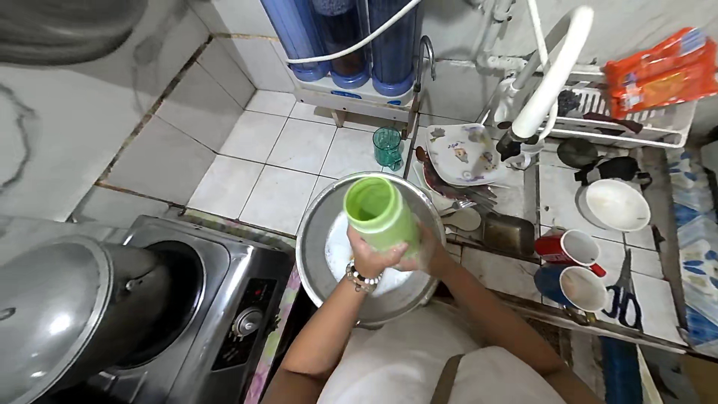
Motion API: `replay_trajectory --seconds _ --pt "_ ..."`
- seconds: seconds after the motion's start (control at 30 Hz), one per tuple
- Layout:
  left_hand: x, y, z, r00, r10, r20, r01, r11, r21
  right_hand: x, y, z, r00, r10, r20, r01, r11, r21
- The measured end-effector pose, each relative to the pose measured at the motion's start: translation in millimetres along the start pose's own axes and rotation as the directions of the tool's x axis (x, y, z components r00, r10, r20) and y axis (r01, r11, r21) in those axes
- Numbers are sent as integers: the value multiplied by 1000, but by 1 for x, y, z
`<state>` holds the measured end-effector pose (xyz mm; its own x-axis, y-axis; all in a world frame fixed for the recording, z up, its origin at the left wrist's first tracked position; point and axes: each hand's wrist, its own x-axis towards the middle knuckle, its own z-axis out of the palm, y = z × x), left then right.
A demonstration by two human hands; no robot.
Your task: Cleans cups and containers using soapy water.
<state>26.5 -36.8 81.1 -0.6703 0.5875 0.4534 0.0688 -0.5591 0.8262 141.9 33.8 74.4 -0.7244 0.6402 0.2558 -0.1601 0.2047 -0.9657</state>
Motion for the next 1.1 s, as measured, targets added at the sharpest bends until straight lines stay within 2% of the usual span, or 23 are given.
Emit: replay_trajectory --seconds 0.07,0.1,0.17,0.2,0.27,0.3,0.37,0.43,0.5,0.57,0.63,0.73,0.87,0.93,1.03,1.1 --pt "5 -1 2 994 46 96 -47 999 13 6 5 -11 994 -32 107 25 998 65" --pt "9 -1 3 994 32 108 -33 999 5 7 6 -15 990 11 139 -28 992 120" --pt "23 2 4 997 -33 68 34 999 -11 9 8 -20 969 190 155 -215 963 162" --pt "36 4 4 998 -66 9 66 998 19 11 12 -18 950 283 132 -299 946 125" --pt "75 5 -6 997 -69 -34 73 987 141 13 20 -14 889 439 125 -434 898 -71" --pt "99 2 -14 998 -52 -21 56 973 223 10 27 -12 879 462 119 -436 879 -192" --pt "153 -16 -29 1000 11 20 -17 932 361 0 41 -9 888 441 131 -363 846 -390" --pt "195 -41 -43 1000 18 24 -27 873 487 -10 49 -7 890 420 176 -271 800 -535" --pt "220 -68 -52 998 -60 8 44 810 585 -10 49 -6 861 463 212 -244 741 -626" --pt "231 -93 -55 983 -179 -31 155 738 657 -2 42 -6 759 616 209 -306 621 -722" --pt "232 -117 -58 951 -299 -76 262 653 710 2 39 -5 711 684 163 -347 543 -765" --pt "233 -143 -62 908 -405 -104 345 587 732 3 36 -2 724 687 64 -420 513 -749" --pt "236 -162 -60 871 -486 -67 371 564 738 1 28 8 676 723 -144 -585 408 -701" --pt "237 -167 -59 833 -550 -57 414 553 723 1 25 12 639 747 -182 -621 362 -695" --pt "237 -163 -63 735 -678 -23 496 514 700 8 23 12 588 787 -189 -665 336 -667" --pt "238 -140 -76 626 -780 22 506 427 750 15 23 9 627 751 -205 -653 364 -665"
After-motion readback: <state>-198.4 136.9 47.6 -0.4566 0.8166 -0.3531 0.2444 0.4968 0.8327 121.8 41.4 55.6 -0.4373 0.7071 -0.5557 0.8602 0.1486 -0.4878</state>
